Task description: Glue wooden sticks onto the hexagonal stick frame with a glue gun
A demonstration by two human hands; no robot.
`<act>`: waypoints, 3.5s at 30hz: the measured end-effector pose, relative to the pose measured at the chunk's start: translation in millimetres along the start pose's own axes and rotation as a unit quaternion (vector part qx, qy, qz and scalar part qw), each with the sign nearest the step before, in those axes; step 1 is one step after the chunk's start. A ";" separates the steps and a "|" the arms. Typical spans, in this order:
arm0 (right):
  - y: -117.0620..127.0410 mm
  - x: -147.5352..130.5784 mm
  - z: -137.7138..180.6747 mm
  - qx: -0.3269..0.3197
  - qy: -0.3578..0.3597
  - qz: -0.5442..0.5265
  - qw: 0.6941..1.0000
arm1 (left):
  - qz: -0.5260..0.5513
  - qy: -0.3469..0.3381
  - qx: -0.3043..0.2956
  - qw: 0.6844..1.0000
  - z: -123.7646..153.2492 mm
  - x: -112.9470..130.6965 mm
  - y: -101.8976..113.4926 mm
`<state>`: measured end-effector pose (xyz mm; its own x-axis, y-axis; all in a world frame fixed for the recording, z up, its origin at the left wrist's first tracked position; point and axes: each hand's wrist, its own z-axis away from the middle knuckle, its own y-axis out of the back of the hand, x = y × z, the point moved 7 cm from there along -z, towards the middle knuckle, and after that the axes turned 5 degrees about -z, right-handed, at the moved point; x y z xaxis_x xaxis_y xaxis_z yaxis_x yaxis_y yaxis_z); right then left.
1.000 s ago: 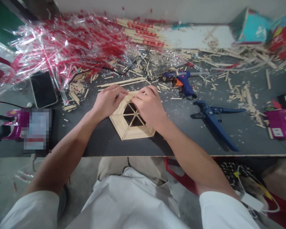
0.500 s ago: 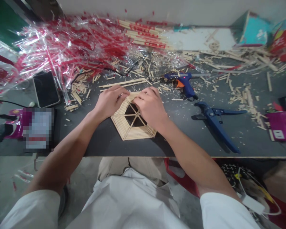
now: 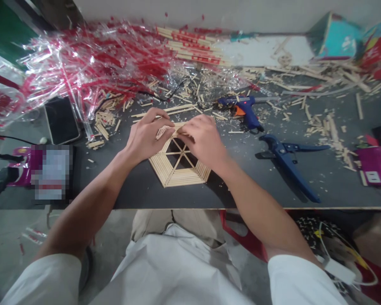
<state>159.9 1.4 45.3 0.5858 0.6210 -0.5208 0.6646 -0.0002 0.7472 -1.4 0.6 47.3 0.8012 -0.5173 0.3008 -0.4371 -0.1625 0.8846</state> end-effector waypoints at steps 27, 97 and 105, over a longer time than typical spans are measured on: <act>10.0 37.2 -1.3 0.016 -0.102 -0.059 0.993 | -0.085 -0.083 -0.061 0.991 -8.8 36.4 -13.4; 12.3 50.7 3.3 -0.024 -0.224 -0.178 0.958 | -0.060 -0.076 0.010 0.995 -6.9 20.7 1.9; 14.5 41.7 3.0 -0.023 -0.204 -0.114 0.972 | 0.034 0.056 -0.009 0.998 -7.4 -13.4 -4.1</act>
<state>195.3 25.0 33.2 0.5677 0.2379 -0.7881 0.7827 0.1409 0.6063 -7.3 14.4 42.3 0.8109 -0.4300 0.3969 -0.4851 -0.1149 0.8669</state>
